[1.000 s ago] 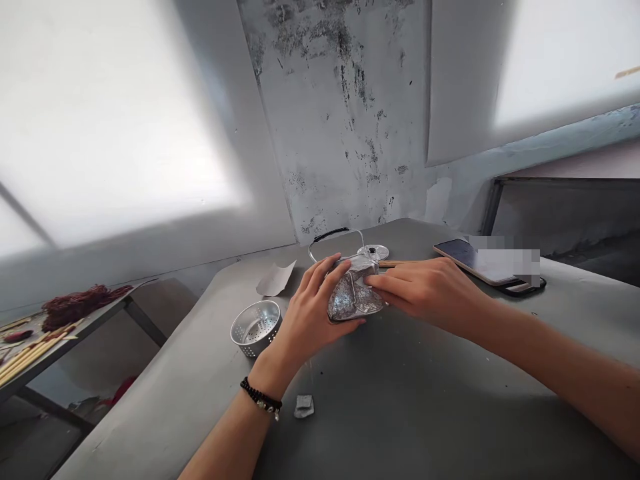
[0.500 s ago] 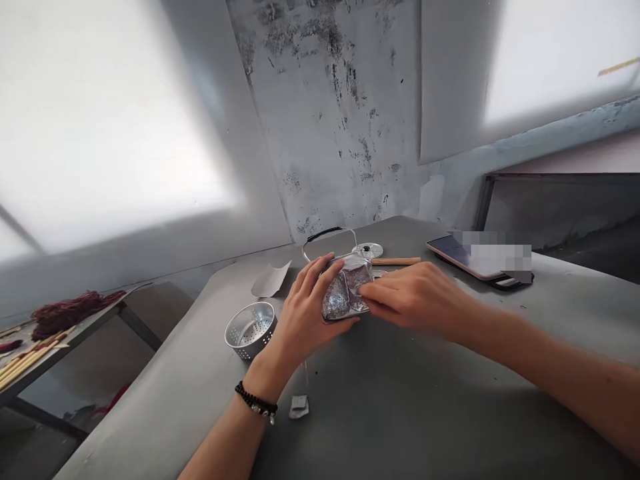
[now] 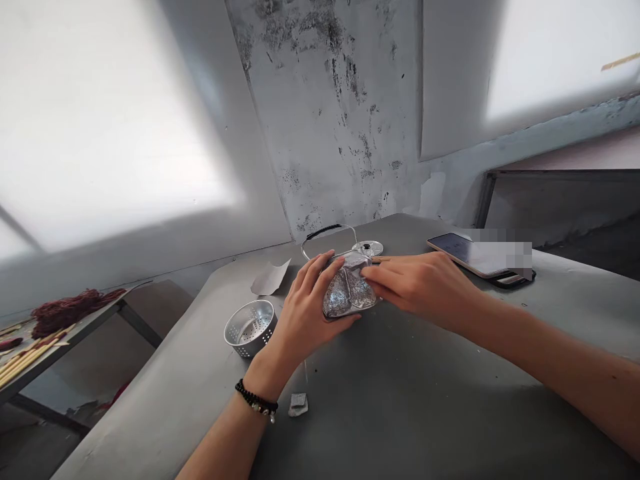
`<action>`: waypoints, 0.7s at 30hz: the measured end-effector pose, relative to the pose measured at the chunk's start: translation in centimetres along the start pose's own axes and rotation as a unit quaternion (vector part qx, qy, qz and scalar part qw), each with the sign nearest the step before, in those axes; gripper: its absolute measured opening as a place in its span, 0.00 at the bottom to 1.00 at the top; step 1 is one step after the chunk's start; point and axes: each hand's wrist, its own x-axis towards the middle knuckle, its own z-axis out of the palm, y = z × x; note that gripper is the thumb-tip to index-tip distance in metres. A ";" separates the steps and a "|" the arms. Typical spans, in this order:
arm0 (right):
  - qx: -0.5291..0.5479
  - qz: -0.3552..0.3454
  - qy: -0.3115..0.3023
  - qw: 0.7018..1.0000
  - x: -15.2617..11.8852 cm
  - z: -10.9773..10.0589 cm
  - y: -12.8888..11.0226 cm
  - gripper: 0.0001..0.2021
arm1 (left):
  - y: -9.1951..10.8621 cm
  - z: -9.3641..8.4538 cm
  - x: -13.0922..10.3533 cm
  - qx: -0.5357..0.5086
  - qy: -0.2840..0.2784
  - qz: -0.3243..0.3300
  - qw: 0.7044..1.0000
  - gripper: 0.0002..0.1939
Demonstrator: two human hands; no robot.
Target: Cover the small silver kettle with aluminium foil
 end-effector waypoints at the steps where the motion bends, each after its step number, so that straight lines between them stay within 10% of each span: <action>1: 0.005 -0.013 -0.021 1.000 0.0 0.0 0.0 0.14 | 0.0 0.0 0.0 0.000 0.000 0.001 1.000 0.50; 21: 0.058 -0.010 -0.026 0.998 -0.2 0.4 -0.1 0.14 | 0.2 -0.1 0.0 -0.001 0.001 -0.005 1.000 0.49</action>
